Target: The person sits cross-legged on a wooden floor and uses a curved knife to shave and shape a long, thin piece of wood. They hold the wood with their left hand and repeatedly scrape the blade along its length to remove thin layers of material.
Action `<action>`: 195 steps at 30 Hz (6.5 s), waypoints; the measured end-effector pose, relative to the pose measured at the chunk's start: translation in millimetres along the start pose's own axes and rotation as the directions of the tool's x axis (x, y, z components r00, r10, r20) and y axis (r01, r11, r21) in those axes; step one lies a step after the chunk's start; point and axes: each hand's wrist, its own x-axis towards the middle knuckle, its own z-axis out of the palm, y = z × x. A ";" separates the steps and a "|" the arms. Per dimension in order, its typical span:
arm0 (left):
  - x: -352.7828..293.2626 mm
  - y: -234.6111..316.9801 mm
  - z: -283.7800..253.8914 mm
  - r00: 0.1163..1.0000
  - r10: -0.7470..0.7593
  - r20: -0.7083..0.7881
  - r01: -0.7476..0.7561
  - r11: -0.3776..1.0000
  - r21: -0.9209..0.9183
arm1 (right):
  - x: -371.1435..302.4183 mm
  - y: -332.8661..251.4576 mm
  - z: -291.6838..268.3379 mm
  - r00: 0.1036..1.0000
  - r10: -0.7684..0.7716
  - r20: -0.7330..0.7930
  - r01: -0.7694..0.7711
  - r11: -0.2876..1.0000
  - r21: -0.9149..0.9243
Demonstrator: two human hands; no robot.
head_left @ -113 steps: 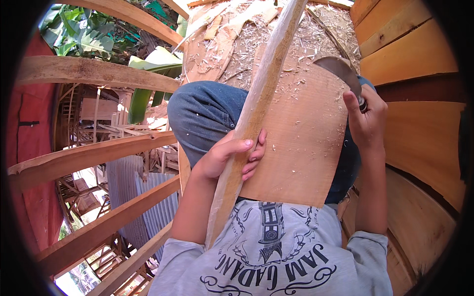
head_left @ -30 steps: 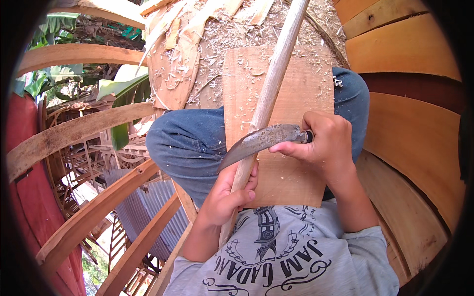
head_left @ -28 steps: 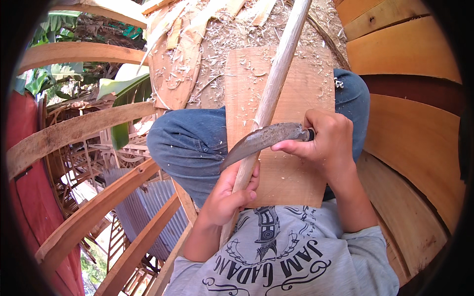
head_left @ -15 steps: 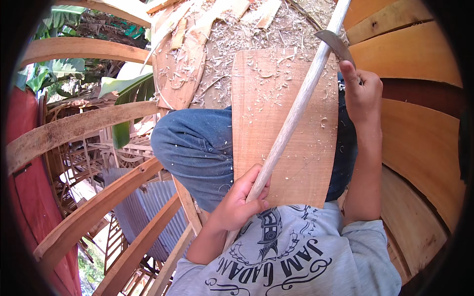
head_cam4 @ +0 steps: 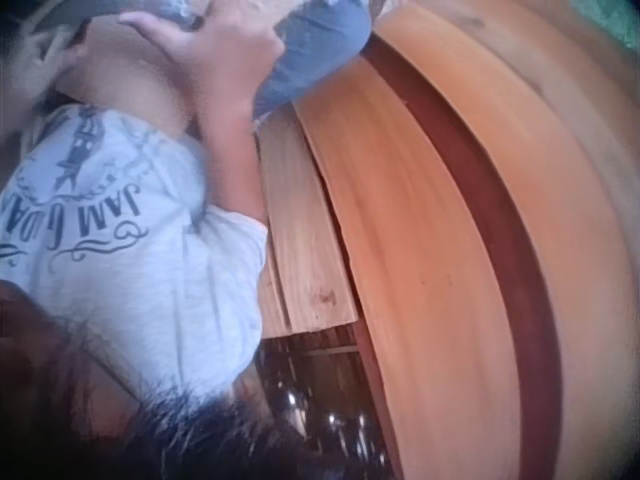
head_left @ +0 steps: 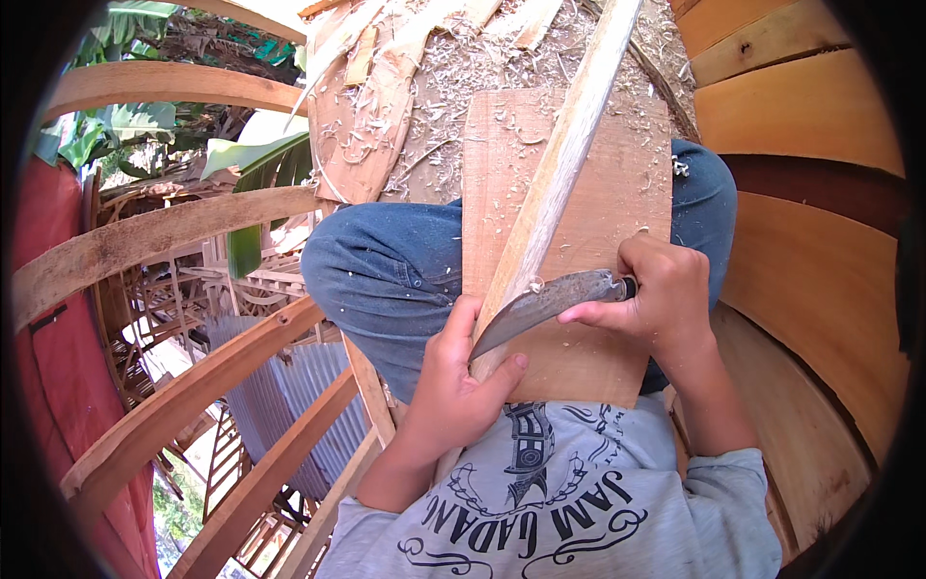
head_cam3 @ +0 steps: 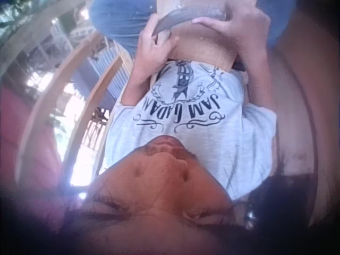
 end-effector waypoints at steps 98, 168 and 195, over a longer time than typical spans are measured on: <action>-6.4 -25.6 7.0 1.000 0.007 0.026 -0.004 0.991 -0.133 | -11.3 30.2 3.2 0.964 0.261 0.045 -0.264 0.962 0.075; 1.9 -31.8 15.9 0.978 0.205 -0.028 -0.207 0.958 -0.197 | -5.1 25.1 -1.7 0.985 0.172 -0.018 -0.171 0.985 0.022; -14.3 -18.8 16.7 0.999 -0.039 0.029 0.041 0.996 -0.080 | 13.0 59.2 -22.6 0.910 0.413 -0.022 -0.401 0.893 0.202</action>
